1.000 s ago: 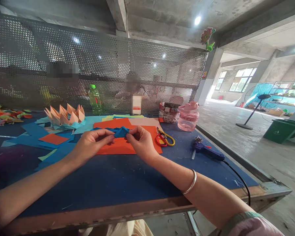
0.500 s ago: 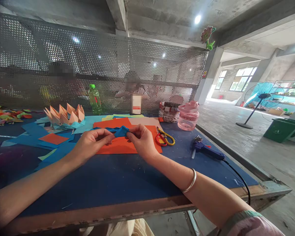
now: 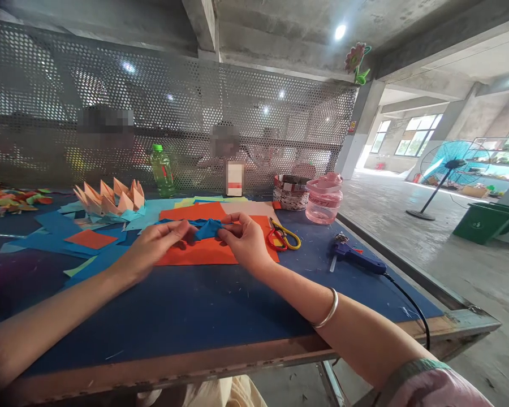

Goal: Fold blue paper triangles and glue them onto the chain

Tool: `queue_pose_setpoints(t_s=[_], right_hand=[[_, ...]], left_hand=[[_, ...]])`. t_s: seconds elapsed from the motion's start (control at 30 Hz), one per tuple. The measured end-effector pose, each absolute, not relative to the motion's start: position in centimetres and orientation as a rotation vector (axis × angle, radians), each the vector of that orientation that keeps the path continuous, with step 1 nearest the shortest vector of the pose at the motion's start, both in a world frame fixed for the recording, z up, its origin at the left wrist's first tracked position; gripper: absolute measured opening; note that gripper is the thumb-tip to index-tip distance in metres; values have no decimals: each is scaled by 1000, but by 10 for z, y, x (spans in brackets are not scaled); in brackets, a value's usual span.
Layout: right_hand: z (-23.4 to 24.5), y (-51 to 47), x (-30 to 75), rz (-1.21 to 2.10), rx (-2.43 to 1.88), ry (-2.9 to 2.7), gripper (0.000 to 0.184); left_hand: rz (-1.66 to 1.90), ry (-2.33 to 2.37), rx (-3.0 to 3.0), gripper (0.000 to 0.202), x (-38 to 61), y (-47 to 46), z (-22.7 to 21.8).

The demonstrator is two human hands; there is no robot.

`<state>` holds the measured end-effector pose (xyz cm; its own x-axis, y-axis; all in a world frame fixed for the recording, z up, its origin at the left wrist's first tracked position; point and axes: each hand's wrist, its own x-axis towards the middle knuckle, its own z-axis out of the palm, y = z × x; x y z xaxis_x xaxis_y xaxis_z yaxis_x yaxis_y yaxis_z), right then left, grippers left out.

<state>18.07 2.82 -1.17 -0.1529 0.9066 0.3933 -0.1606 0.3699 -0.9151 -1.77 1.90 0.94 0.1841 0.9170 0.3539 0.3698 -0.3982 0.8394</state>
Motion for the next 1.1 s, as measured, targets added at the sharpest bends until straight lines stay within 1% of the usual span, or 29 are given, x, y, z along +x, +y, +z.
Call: queue_pose_setpoints(t_s=[0.23,0.43,0.6,0.73,0.97,1.1], right_hand=[[-10,15,173,1122,-753,-1480,25],[-10,18,175,1087,-803,-1482,25],[-9,22,179,1080,-762,-1488,25],[-8,22,181,1077,-740,-1536,25],[-11,27,180,1115,-740,-1504,18],[-13,26,179,1064,-780,-1509,25]], left_hand=[[1141,1170,1894,33,-13,16,10],[1172,1250,1916,35,-13,14,15],[1210,1263,1859,31,-14,14,17],[1187,1247,1819,32,-13,14,15],[1207,1272,1808,32,-16,17,15],[1193,1284,1835,36,-18,19,14]])
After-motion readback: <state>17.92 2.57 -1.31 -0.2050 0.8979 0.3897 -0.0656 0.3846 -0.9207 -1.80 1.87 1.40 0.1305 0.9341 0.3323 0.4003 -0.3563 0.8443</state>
